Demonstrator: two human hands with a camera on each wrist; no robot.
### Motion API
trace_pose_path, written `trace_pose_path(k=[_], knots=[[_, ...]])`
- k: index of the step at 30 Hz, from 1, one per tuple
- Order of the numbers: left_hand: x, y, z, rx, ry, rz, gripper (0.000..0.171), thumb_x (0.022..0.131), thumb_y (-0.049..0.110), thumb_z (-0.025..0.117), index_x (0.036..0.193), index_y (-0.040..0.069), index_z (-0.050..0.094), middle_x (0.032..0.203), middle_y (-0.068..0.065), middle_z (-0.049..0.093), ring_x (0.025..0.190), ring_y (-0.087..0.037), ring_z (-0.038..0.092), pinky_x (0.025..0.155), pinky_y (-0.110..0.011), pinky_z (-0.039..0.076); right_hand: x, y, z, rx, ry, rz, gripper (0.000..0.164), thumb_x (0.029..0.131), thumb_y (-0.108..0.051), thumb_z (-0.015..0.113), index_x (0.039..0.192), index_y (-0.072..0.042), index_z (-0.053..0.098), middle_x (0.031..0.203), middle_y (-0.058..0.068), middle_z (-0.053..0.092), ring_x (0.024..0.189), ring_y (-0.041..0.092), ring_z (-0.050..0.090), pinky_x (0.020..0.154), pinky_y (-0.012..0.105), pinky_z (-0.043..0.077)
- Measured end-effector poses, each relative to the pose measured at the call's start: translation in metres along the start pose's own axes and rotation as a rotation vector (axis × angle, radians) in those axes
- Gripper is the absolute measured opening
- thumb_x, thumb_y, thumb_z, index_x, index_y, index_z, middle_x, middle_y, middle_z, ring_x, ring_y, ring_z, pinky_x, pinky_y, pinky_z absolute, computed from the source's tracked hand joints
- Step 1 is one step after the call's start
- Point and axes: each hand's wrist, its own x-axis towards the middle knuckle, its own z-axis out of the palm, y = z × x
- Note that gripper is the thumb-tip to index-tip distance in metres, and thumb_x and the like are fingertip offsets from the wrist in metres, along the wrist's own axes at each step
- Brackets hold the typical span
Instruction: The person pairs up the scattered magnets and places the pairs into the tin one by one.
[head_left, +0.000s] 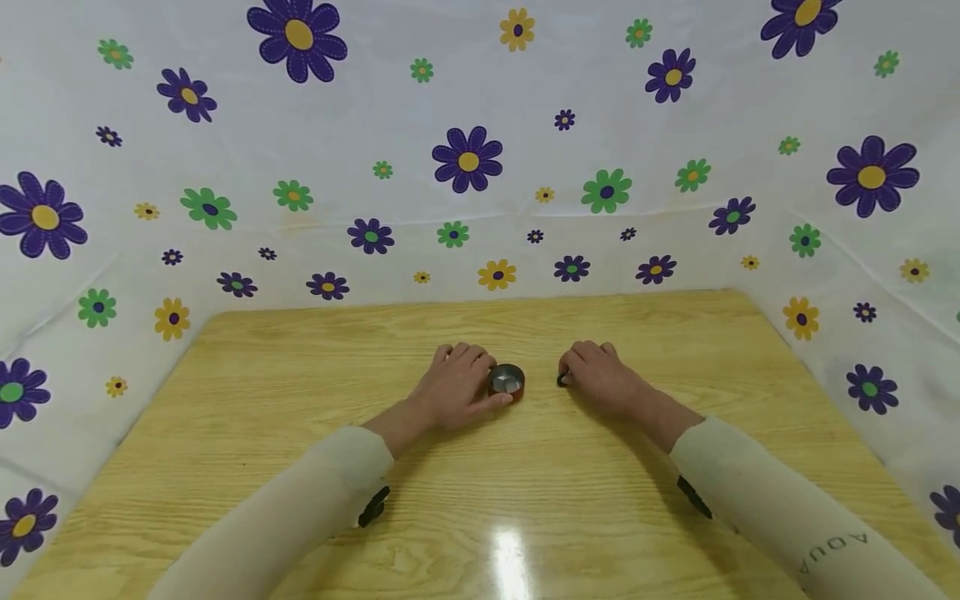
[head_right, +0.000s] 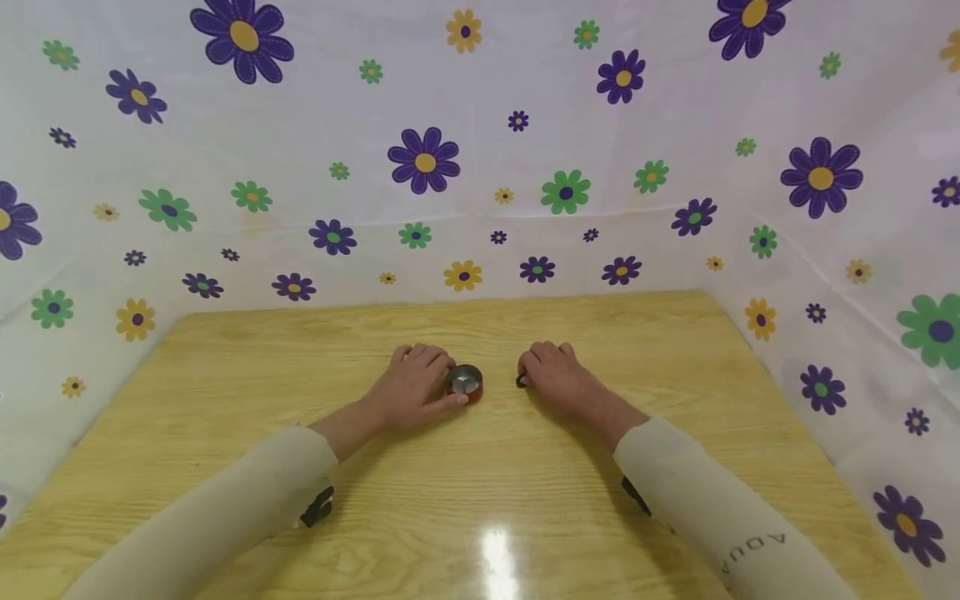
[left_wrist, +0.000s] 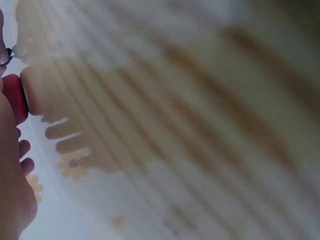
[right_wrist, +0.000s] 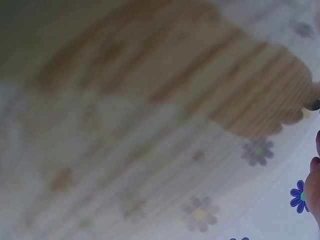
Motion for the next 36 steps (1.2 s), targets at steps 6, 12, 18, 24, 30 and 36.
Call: trace_pose_path(k=[6,12,18,24,30,36], knots=[[0.002,0.007,-0.002,0.058,0.024,0.015,0.058,0.096,0.064,0.048,0.117,0.011,0.060,0.121,-0.006,0.058,0.114,-0.025,0.050,0.103,-0.050,0.032,-0.002,0.001,0.000,-0.005,0.040,-0.027,0.010,0.104,-0.019,0.053,0.105,-0.010,0.057,0.103,0.003,0.054,0.100,0.023,0.053,0.081,0.037,0.032],[0.003,0.012,0.000,0.091,0.013,0.026,0.057,0.098,0.063,0.045,0.115,0.010,0.059,0.118,-0.005,0.058,0.111,-0.024,0.050,0.101,-0.048,0.033,-0.004,-0.001,0.000,0.005,0.066,-0.040,0.010,0.103,-0.020,0.054,0.102,-0.011,0.058,0.100,0.002,0.055,0.097,0.023,0.053,0.081,0.038,0.032],[0.004,0.010,0.004,0.093,0.027,0.027,0.058,0.098,0.063,0.045,0.116,0.011,0.060,0.118,-0.005,0.058,0.111,-0.024,0.050,0.101,-0.047,0.033,-0.004,-0.005,-0.003,0.002,0.066,-0.040,0.008,0.103,-0.020,0.055,0.101,-0.012,0.058,0.099,0.001,0.054,0.095,0.022,0.052,0.081,0.038,0.032],[0.004,0.009,0.006,0.103,0.049,0.033,0.058,0.097,0.064,0.045,0.117,0.012,0.061,0.118,-0.005,0.058,0.110,-0.024,0.049,0.100,-0.047,0.034,-0.003,-0.005,-0.007,0.001,0.069,-0.045,0.008,0.102,-0.019,0.056,0.103,-0.011,0.059,0.101,0.002,0.055,0.097,0.021,0.051,0.083,0.038,0.032],[0.003,0.010,0.001,0.118,0.038,0.025,0.062,0.097,0.067,0.044,0.120,0.013,0.062,0.119,-0.005,0.058,0.110,-0.024,0.050,0.101,-0.047,0.035,-0.002,-0.003,-0.008,-0.004,0.139,-0.066,0.007,0.100,-0.016,0.060,0.105,-0.010,0.058,0.102,0.002,0.055,0.095,0.021,0.050,0.084,0.038,0.032],[0.002,0.008,0.004,0.108,0.043,0.029,0.060,0.096,0.067,0.045,0.119,0.014,0.062,0.117,-0.005,0.058,0.110,-0.024,0.050,0.100,-0.047,0.035,-0.001,-0.005,-0.008,-0.012,0.178,-0.084,0.007,0.098,-0.014,0.063,0.103,-0.011,0.060,0.103,0.003,0.057,0.097,0.021,0.052,0.086,0.040,0.034]])
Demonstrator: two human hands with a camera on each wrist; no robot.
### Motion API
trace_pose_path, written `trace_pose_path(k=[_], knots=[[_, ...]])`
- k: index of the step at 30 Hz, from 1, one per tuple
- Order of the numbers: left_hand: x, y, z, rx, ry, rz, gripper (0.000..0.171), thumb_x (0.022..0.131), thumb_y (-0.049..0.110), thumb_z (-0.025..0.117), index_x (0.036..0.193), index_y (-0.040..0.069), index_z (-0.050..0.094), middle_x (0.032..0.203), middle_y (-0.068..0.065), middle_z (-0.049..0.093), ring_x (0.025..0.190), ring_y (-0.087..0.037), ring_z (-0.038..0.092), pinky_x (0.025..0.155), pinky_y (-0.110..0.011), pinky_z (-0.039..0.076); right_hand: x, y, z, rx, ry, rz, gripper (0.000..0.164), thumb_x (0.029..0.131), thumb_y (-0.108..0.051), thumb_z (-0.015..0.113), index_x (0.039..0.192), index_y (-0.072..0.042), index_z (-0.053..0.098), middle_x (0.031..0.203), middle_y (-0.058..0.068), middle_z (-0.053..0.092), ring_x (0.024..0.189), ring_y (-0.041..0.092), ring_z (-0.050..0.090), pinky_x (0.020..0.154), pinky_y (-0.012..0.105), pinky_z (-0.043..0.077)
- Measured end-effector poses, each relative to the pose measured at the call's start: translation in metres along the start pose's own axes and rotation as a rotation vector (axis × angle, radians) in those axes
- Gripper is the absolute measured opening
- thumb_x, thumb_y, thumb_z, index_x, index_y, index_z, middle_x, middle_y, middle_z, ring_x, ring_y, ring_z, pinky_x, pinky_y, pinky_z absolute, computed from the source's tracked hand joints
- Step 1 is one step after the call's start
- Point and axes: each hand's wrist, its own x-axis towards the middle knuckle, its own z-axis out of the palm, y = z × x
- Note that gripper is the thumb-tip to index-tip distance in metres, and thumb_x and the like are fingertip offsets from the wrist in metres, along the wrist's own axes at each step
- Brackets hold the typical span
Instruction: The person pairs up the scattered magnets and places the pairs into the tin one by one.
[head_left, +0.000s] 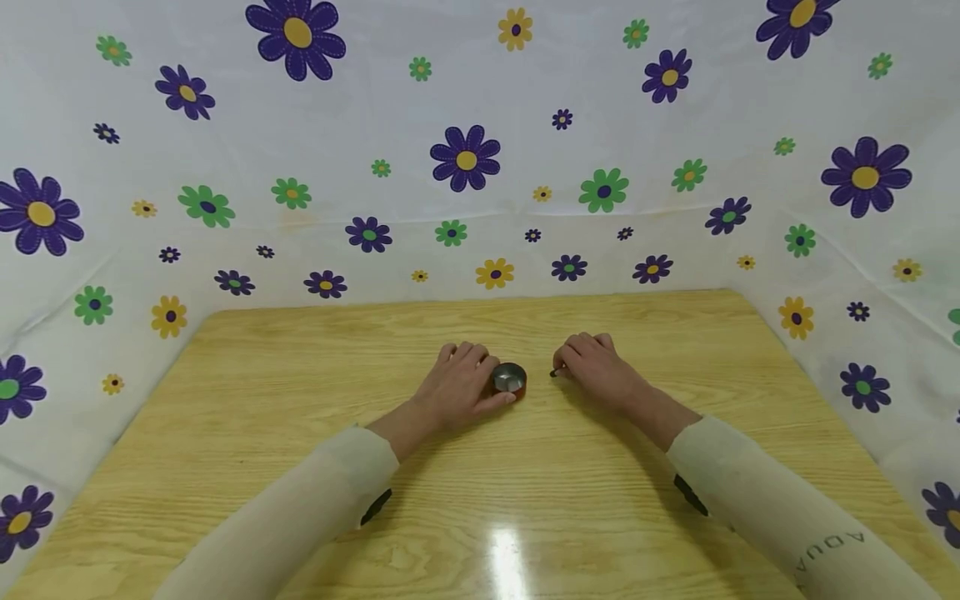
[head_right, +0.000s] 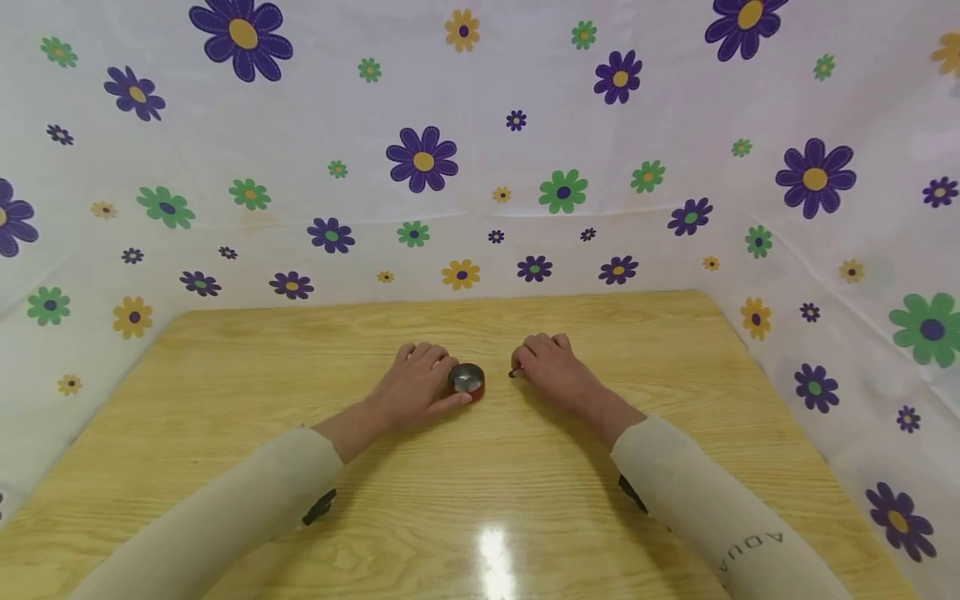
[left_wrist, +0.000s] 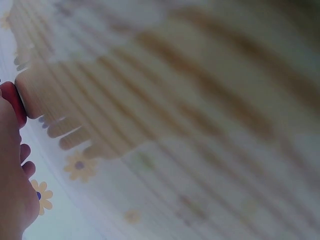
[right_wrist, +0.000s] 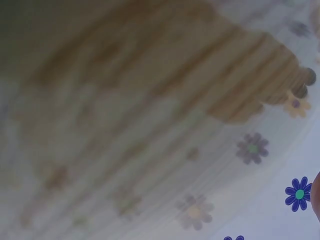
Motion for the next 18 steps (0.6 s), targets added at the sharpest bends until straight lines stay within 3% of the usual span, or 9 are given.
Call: trace_pose_path(k=[9,18], knots=[[0.0009,-0.0008,0.0010,-0.016,-0.022,-0.004,0.059,0.096,0.066,0.045,0.121,0.015,0.061,0.119,-0.006,0.057,0.112,-0.024,0.050,0.102,-0.048,0.036,0.0063,-0.0052,0.0037,-0.030,0.017,-0.022,0.008,0.098,-0.017,0.064,0.104,-0.013,0.061,0.102,0.000,0.057,0.098,0.020,0.050,0.088,0.040,0.034],[0.0009,0.0000,-0.0006,-0.049,0.001,-0.004,0.057,0.095,0.065,0.050,0.118,0.014,0.062,0.116,-0.006,0.058,0.109,-0.025,0.050,0.099,-0.049,0.037,0.0092,-0.0067,0.0073,-0.082,0.114,-0.091,0.010,0.097,-0.018,0.064,0.104,-0.012,0.060,0.101,0.002,0.055,0.094,0.021,0.050,0.084,0.039,0.034]])
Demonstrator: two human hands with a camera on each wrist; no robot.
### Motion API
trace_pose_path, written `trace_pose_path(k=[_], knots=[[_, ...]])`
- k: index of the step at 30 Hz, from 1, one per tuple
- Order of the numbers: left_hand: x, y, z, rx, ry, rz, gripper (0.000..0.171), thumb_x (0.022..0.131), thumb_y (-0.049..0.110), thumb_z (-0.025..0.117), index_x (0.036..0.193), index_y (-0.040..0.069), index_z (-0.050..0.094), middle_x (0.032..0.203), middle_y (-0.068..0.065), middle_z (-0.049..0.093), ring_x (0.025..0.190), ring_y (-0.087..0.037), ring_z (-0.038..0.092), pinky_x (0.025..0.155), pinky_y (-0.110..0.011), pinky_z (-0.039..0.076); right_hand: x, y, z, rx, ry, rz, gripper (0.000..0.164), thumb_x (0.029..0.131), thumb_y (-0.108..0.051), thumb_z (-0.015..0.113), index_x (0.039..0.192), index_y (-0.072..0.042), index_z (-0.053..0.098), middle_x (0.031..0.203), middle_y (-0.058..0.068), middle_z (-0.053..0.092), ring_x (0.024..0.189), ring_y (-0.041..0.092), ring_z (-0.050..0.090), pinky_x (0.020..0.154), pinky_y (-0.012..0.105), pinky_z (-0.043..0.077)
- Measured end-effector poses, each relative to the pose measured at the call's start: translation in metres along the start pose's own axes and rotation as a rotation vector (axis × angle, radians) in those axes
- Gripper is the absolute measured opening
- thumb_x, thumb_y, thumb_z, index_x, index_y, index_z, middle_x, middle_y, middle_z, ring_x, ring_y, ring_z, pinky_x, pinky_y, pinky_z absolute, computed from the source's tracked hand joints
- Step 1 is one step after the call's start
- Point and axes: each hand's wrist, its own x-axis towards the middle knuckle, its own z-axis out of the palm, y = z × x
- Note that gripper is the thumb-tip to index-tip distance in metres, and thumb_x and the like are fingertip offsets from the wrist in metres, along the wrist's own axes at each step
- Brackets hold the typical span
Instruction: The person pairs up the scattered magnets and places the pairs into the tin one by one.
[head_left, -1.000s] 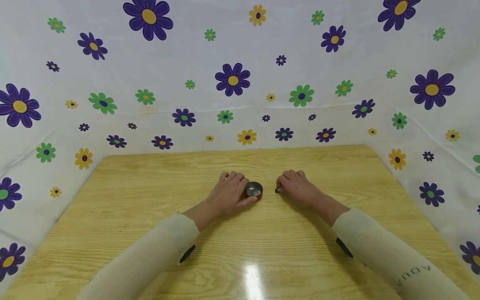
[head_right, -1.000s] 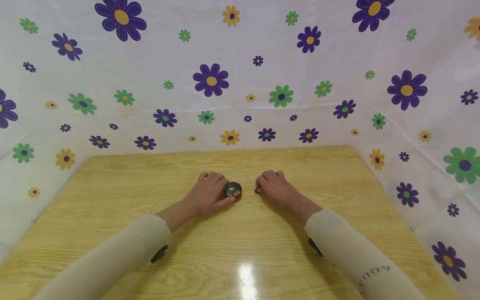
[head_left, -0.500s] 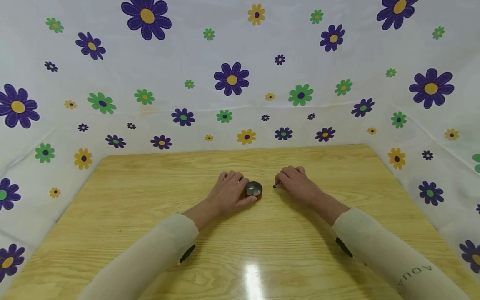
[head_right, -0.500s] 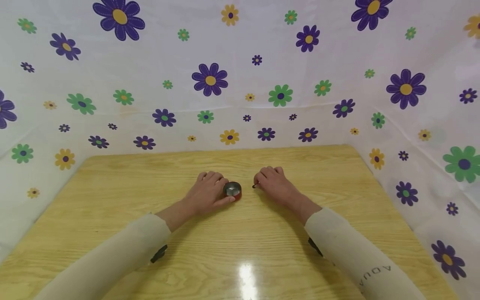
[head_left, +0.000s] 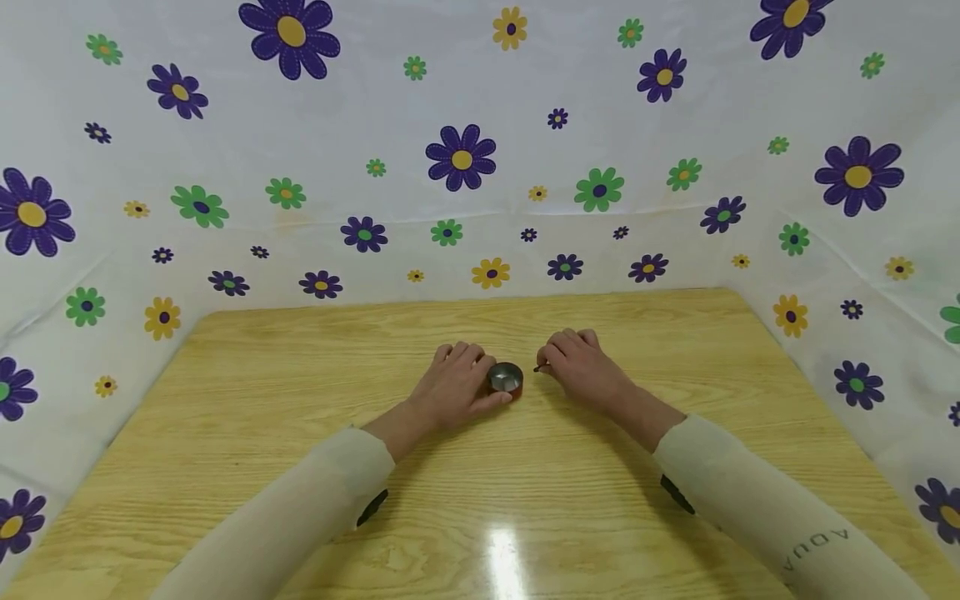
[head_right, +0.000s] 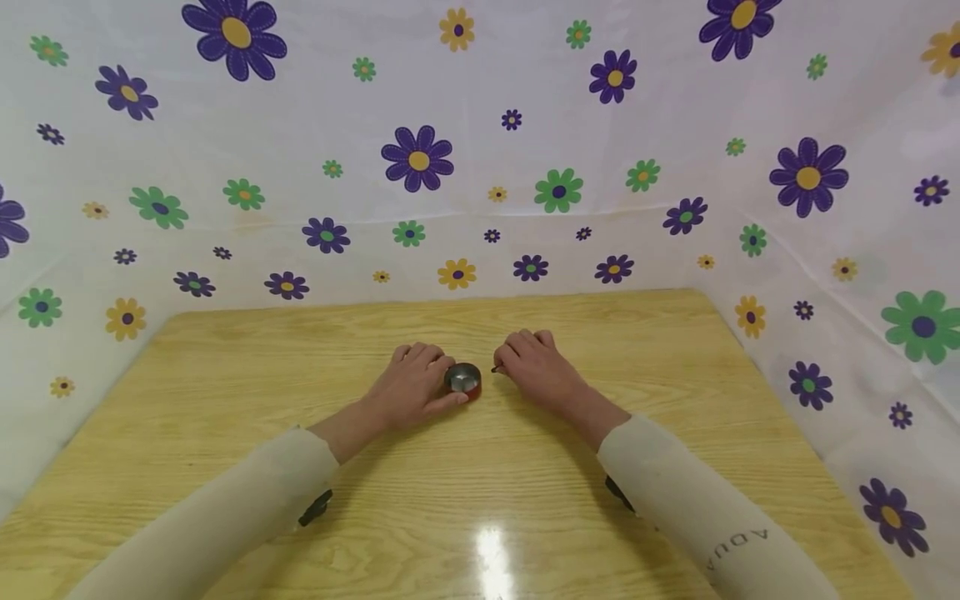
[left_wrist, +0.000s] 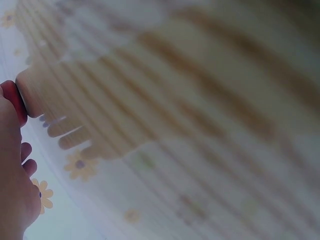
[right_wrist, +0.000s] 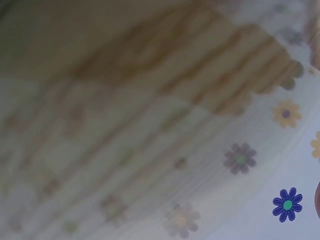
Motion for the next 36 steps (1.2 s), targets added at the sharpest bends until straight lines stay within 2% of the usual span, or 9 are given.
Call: trace_pose_path(k=[7,20,28,36], knots=[[-0.001,-0.002,0.001,-0.023,0.015,0.002,0.055,0.095,0.063,0.052,0.117,0.014,0.063,0.115,-0.006,0.058,0.108,-0.025,0.050,0.098,-0.049,0.037,0.004,-0.002,0.001,-0.006,0.042,-0.003,0.012,0.096,-0.019,0.066,0.103,-0.012,0.060,0.100,0.002,0.055,0.093,0.021,0.049,0.083,0.039,0.034],[-0.001,-0.001,0.000,-0.027,-0.009,0.000,0.057,0.096,0.064,0.049,0.121,0.014,0.062,0.117,-0.006,0.059,0.109,-0.026,0.051,0.098,-0.048,0.038,0.015,-0.016,0.001,-0.009,0.108,-0.034,0.012,0.093,-0.015,0.070,0.102,-0.012,0.062,0.099,0.003,0.057,0.093,0.021,0.051,0.082,0.039,0.035],[-0.001,-0.001,0.000,-0.017,-0.022,0.008,0.059,0.097,0.063,0.048,0.128,0.014,0.060,0.119,-0.007,0.059,0.111,-0.025,0.051,0.099,-0.048,0.038,0.022,-0.024,0.002,0.003,0.054,-0.030,0.010,0.095,-0.014,0.067,0.104,-0.012,0.062,0.102,0.002,0.058,0.096,0.021,0.052,0.084,0.038,0.037],[0.000,0.000,0.001,-0.001,-0.033,0.008,0.059,0.098,0.065,0.044,0.127,0.016,0.060,0.119,-0.006,0.058,0.111,-0.025,0.051,0.097,-0.047,0.039,0.026,-0.028,0.004,-0.019,-0.001,-0.037,0.009,0.098,-0.015,0.064,0.106,-0.013,0.060,0.105,0.002,0.055,0.099,0.021,0.051,0.085,0.037,0.035]])
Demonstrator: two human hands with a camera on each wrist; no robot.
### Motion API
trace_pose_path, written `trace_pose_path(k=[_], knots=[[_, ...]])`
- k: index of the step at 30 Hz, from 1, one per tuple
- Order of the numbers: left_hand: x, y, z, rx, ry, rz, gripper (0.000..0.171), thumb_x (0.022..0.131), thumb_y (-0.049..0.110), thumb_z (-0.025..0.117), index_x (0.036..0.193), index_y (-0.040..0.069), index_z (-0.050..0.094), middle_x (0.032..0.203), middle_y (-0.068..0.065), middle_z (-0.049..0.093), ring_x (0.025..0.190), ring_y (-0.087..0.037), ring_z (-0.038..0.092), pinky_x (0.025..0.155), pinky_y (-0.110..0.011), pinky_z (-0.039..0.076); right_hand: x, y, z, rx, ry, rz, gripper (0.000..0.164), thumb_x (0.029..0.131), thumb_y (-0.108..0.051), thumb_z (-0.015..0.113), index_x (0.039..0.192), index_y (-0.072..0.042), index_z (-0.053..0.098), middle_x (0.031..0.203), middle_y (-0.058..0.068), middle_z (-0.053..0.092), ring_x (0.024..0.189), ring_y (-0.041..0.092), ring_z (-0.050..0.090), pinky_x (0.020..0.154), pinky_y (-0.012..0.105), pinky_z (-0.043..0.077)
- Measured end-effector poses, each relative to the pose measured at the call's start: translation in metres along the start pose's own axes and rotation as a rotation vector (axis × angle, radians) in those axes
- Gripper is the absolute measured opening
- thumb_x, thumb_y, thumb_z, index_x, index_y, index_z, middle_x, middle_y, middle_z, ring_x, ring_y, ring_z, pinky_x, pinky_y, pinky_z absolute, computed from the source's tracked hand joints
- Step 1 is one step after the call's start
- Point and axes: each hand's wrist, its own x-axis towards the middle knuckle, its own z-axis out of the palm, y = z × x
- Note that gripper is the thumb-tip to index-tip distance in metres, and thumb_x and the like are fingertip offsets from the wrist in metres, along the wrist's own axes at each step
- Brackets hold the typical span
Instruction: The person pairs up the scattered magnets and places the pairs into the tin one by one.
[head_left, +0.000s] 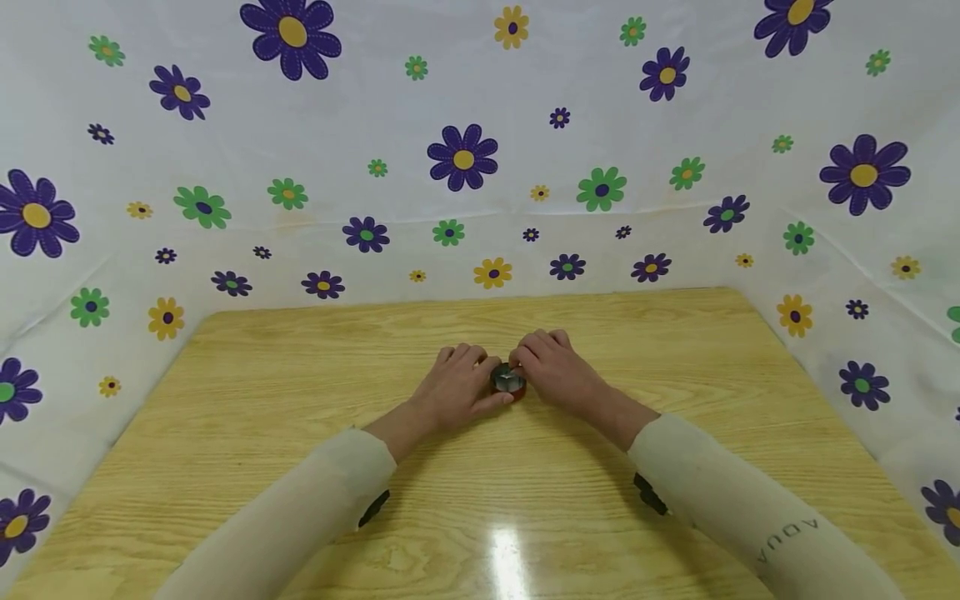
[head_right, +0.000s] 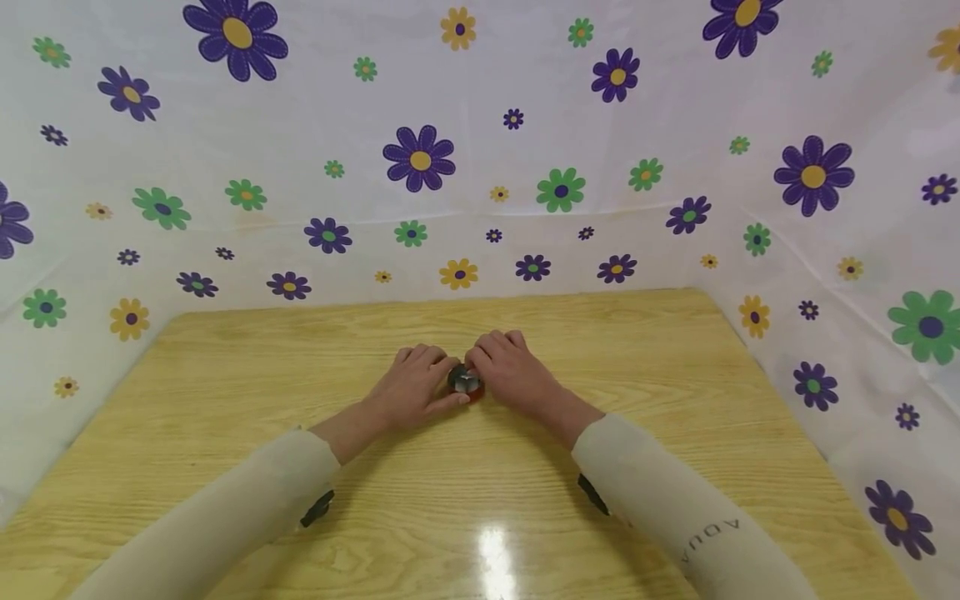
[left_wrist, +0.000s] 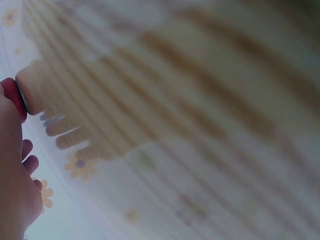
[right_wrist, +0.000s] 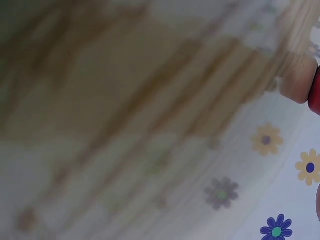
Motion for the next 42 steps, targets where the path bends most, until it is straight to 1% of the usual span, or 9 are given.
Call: trace_pose_path(k=[4,9,13,18,25,29,32,37,42], knots=[[0.000,0.000,-0.001,-0.001,0.005,0.008,0.060,0.098,0.064,0.045,0.128,0.015,0.060,0.120,-0.006,0.059,0.111,-0.025,0.051,0.097,-0.046,0.039,0.000,0.000,0.001,-0.006,-0.010,-0.016,0.008,0.097,-0.014,0.064,0.105,-0.012,0.061,0.103,0.001,0.055,0.099,0.020,0.051,0.084,0.037,0.035],[-0.001,0.000,-0.001,-0.001,0.017,0.012,0.058,0.098,0.063,0.048,0.127,0.014,0.060,0.120,-0.006,0.059,0.112,-0.026,0.051,0.096,-0.046,0.039,0.002,-0.002,0.003,-0.016,0.005,-0.075,0.012,0.095,-0.011,0.066,0.104,-0.011,0.059,0.103,0.001,0.054,0.099,0.020,0.051,0.085,0.037,0.036],[-0.001,-0.001,-0.001,-0.011,0.024,0.011,0.056,0.097,0.062,0.049,0.125,0.015,0.061,0.119,-0.006,0.059,0.111,-0.026,0.052,0.096,-0.047,0.039,0.004,-0.004,0.002,-0.013,0.012,-0.127,0.011,0.095,-0.015,0.066,0.103,-0.012,0.059,0.104,0.001,0.055,0.098,0.020,0.052,0.086,0.036,0.037],[-0.002,0.000,-0.003,-0.015,0.019,0.008,0.054,0.097,0.062,0.049,0.124,0.017,0.062,0.119,-0.006,0.058,0.111,-0.026,0.052,0.096,-0.046,0.039,0.006,-0.007,0.003,-0.072,-0.032,-0.156,0.009,0.097,-0.019,0.064,0.102,-0.015,0.058,0.106,0.000,0.057,0.096,0.018,0.052,0.087,0.034,0.037],[-0.003,0.001,-0.002,-0.014,0.006,-0.003,0.052,0.098,0.061,0.050,0.124,0.017,0.061,0.117,-0.006,0.058,0.108,-0.025,0.051,0.095,-0.046,0.039,0.010,-0.012,0.004,-0.030,-0.116,-0.052,0.012,0.099,-0.019,0.063,0.109,-0.013,0.061,0.107,0.000,0.058,0.101,0.019,0.054,0.085,0.036,0.037],[-0.003,0.004,-0.001,-0.027,-0.014,-0.002,0.053,0.098,0.060,0.048,0.127,0.017,0.060,0.117,-0.007,0.057,0.108,-0.027,0.050,0.096,-0.047,0.038,0.012,-0.015,0.003,0.035,-0.175,0.028,0.011,0.099,-0.022,0.062,0.107,-0.014,0.062,0.106,0.001,0.060,0.101,0.020,0.056,0.084,0.038,0.036],[-0.003,0.005,-0.002,-0.029,-0.020,-0.001,0.055,0.099,0.060,0.048,0.129,0.016,0.059,0.118,-0.007,0.057,0.109,-0.027,0.050,0.097,-0.047,0.038,0.013,-0.015,0.001,0.089,-0.197,0.089,0.011,0.098,-0.024,0.064,0.104,-0.015,0.064,0.104,0.000,0.062,0.098,0.020,0.056,0.083,0.040,0.035],[-0.002,0.005,-0.002,-0.022,0.003,0.012,0.055,0.098,0.060,0.049,0.130,0.016,0.059,0.119,-0.006,0.057,0.109,-0.026,0.051,0.096,-0.046,0.039,0.014,-0.014,0.001,0.110,-0.176,0.145,0.010,0.096,-0.025,0.068,0.100,-0.016,0.066,0.099,-0.001,0.063,0.093,0.019,0.057,0.081,0.039,0.033],[-0.002,0.004,-0.001,-0.013,-0.002,0.014,0.055,0.098,0.060,0.049,0.129,0.016,0.059,0.117,-0.006,0.057,0.107,-0.026,0.051,0.095,-0.045,0.039,0.013,-0.013,0.003,0.099,-0.122,0.131,0.010,0.094,-0.025,0.070,0.096,-0.016,0.067,0.097,-0.002,0.064,0.090,0.018,0.058,0.078,0.037,0.032]])
